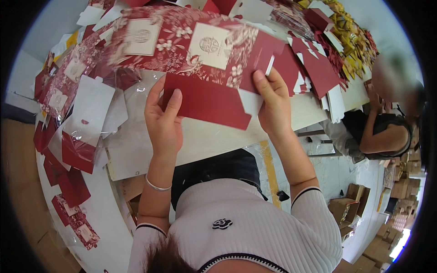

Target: The person folds red paper envelopes and inserts small red paper strips into them. The person handles each envelope one at a time, folds the flaps, and places the finished items on the table.

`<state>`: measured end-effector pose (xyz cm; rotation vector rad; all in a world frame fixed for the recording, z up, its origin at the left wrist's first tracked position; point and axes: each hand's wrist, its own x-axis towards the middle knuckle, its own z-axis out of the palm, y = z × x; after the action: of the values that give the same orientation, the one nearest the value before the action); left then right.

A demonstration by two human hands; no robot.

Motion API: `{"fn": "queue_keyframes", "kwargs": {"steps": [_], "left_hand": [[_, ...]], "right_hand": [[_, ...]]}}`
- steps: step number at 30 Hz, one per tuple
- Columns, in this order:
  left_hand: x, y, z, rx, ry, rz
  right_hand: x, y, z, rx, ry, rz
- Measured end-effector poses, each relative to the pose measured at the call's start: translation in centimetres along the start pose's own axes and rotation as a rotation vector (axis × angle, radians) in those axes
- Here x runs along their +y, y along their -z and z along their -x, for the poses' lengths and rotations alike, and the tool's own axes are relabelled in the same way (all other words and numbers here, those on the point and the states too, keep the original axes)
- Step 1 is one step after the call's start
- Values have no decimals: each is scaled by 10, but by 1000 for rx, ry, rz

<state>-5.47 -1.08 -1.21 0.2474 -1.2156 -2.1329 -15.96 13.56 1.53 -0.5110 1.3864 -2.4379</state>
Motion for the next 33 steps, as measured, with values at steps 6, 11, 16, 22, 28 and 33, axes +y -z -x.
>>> {"fn": "queue_keyframes", "kwargs": {"steps": [6,11,16,22,28,33], "left_hand": [[-6,15,11,118,-170,-342],[-6,11,18,118,-232,-535],[-3,9,25,31,-270,-783],[8,18,37,-32,-312,-807],[14,17,39,66,-441,-871],[15,16,34,126,-437,-809]], "right_hand": [[22,26,-2,189,433,628],[28,22,5,265,305,589],[35,32,2,42,108,469],[32,34,3,34,-412,-343],[37,31,5,19,-410,-297],[37,27,7,-2,-179,-73]]}}
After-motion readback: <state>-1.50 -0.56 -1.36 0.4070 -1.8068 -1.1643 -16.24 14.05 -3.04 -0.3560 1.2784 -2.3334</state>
